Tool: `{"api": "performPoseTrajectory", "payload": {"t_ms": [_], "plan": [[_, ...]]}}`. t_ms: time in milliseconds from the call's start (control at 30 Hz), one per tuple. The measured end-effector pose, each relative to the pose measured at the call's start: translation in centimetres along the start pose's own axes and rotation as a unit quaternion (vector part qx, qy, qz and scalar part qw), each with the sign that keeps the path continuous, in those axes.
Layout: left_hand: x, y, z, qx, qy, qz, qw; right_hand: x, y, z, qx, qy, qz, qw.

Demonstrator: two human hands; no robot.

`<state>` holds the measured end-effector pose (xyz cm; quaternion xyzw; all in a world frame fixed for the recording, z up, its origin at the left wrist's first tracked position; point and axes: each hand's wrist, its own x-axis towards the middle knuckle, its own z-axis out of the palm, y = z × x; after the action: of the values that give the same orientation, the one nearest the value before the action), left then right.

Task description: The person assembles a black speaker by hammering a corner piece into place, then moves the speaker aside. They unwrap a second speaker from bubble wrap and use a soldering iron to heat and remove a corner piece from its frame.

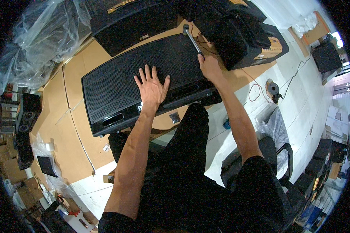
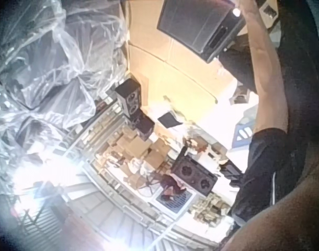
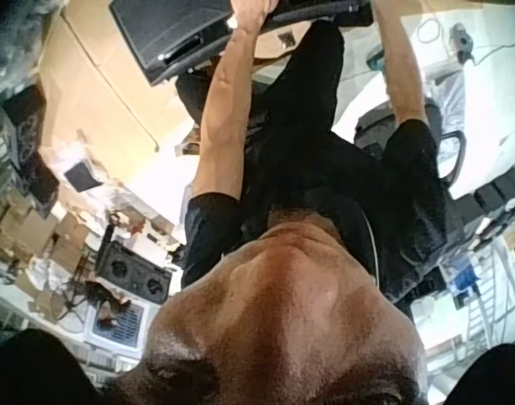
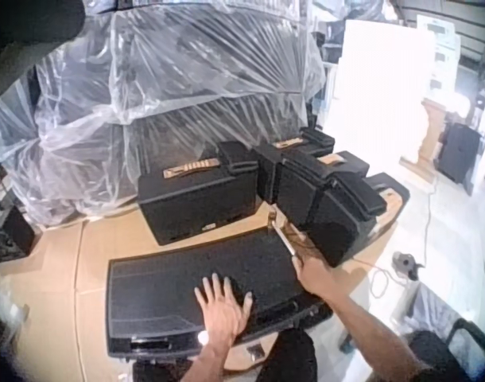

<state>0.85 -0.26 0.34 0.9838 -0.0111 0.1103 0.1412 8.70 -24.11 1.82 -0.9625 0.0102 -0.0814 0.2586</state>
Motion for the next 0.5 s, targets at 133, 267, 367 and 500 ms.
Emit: {"api": "performPoseTrajectory", "payload": {"t_ms": [133, 267, 367, 500], "plan": [[-0.2, 0.0, -0.3, 0.007, -0.004, -0.004, 1.0, -0.9, -3.6, -4.8, 0.161, -0.07, 0.117, 0.978], [-0.6, -0.9, -0.4, 0.019, -0.003, -0.012, 1.0, -7.5, -4.6, -6.6, 0.313, -0.039, 0.118, 0.941], [-0.4, 0.0, -0.1, -0.009, -0.001, -0.018, 1.0, -16.0, -2.0, -5.4, 0.361, 0.001, 0.147, 0.921], [0.1, -0.3, -1.1, -0.074, 0.039, -0.02, 0.996, -27.8, -0.7, -2.9, 0.328, -0.01, 0.23, 0.916]]}}
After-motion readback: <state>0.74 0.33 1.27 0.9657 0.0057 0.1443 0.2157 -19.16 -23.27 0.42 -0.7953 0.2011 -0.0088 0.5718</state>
